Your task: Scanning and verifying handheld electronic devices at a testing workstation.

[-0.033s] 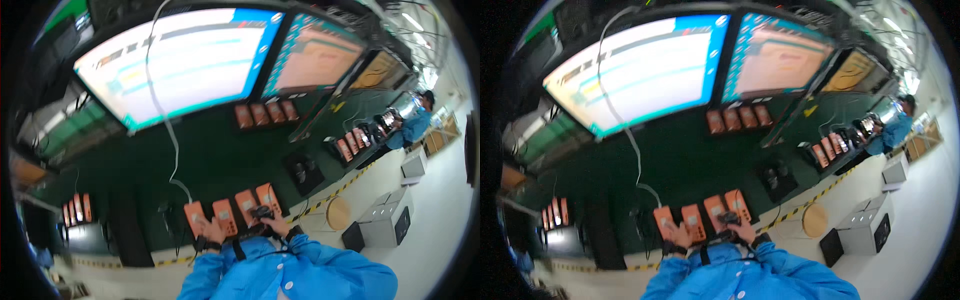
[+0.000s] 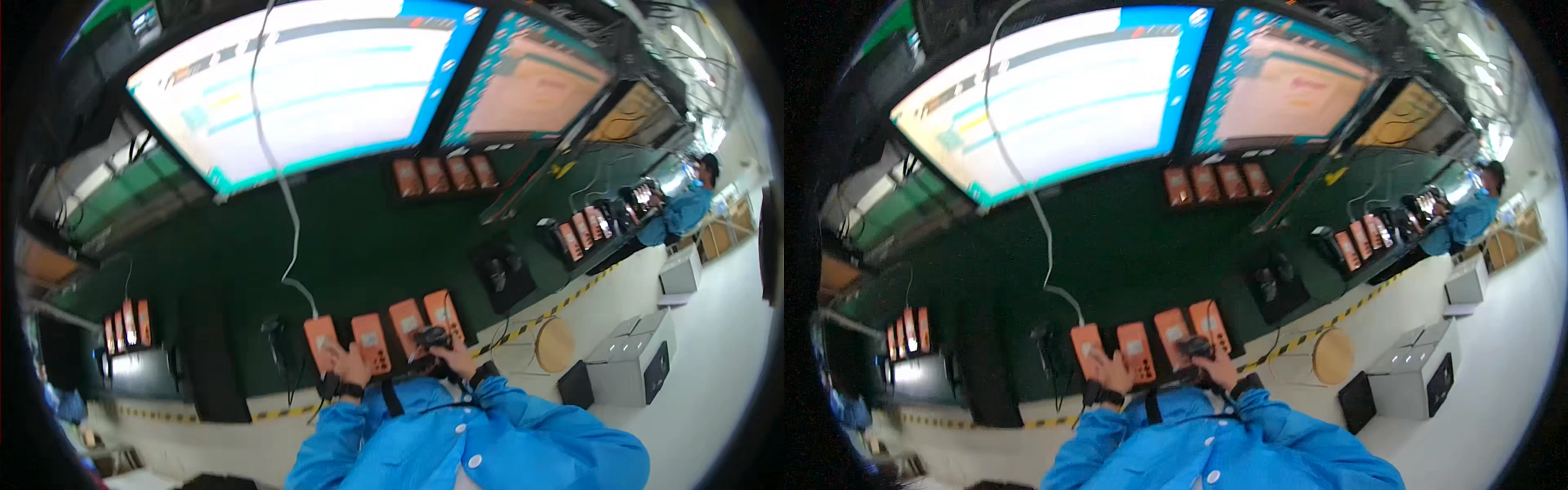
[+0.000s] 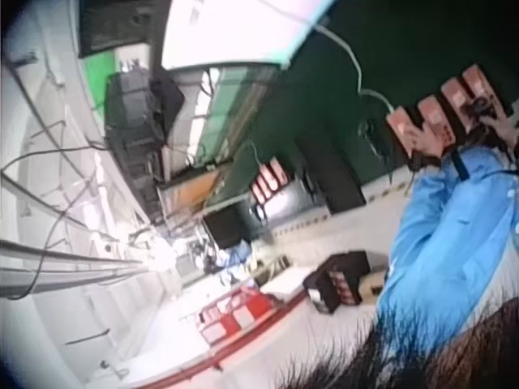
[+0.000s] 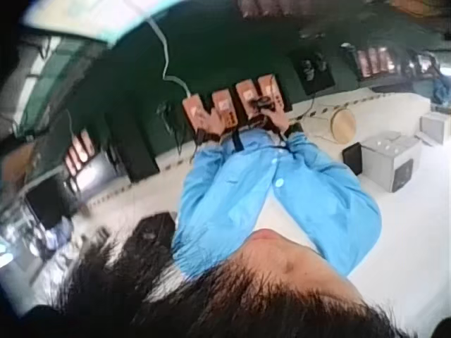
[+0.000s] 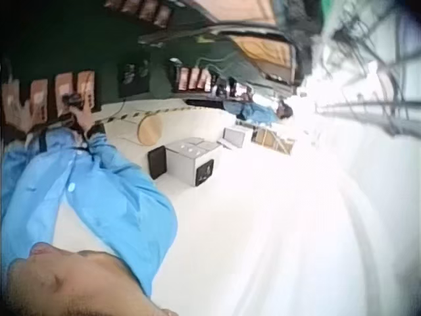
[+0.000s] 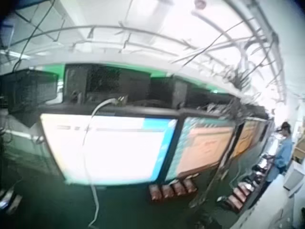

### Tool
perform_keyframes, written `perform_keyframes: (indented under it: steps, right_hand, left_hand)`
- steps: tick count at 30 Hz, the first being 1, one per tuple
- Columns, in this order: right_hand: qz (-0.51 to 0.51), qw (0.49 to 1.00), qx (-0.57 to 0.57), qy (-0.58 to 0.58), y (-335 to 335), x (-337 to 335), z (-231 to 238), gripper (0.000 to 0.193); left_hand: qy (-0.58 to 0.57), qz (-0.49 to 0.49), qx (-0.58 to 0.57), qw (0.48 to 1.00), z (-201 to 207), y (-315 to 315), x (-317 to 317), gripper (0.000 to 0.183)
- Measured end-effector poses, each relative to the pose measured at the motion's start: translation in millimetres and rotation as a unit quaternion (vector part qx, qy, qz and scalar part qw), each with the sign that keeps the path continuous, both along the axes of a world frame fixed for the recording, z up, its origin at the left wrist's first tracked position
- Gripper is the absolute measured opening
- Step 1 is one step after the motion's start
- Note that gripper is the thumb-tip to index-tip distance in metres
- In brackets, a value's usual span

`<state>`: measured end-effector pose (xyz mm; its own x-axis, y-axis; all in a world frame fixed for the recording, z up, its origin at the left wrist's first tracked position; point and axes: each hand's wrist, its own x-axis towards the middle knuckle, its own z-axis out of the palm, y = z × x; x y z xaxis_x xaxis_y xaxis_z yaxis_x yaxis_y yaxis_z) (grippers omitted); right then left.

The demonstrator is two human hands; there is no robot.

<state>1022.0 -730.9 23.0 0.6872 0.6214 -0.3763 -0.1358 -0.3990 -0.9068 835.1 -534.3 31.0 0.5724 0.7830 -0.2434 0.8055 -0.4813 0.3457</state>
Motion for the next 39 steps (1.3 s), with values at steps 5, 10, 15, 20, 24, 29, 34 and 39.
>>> perform_keyframes:
  steps: [5,10,15,20,24,29,34,39]
  right_hand:
    - [-0.017,0.991,0.053,0.118,12,1,3,0.027]
    - [-0.009,0.990,0.033,0.137,15,7,-12,0.036]
    - [0.006,0.987,0.051,0.153,27,9,4,0.031]
    - [0.023,0.983,0.017,0.182,33,30,10,0.031]
    - [-0.013,0.999,-0.005,0.030,19,79,-4,0.040]
    - [-0.145,0.989,0.026,0.000,31,142,-12,0.037]
    - [-0.103,0.972,-0.146,-0.153,31,168,-58,0.048]
    - [-0.214,0.939,-0.015,-0.267,51,143,-36,0.032]
  left_hand:
    - [-0.029,0.034,0.054,0.998,-34,-2,-12,0.037]
    - [0.036,0.038,0.024,0.998,-27,-3,-8,0.037]
    - [0.019,0.054,0.067,0.996,-35,-9,-9,0.037]
    - [0.035,0.062,0.073,0.995,-11,0,1,0.032]
    - [-0.187,0.108,0.026,0.976,16,5,25,0.021]
    - [-0.270,0.055,-0.191,0.942,-15,-21,65,0.031]
    - [-0.205,0.045,-0.212,0.954,-47,-49,93,0.054]
    - [-0.191,0.225,-0.226,0.928,-46,-44,115,0.058]
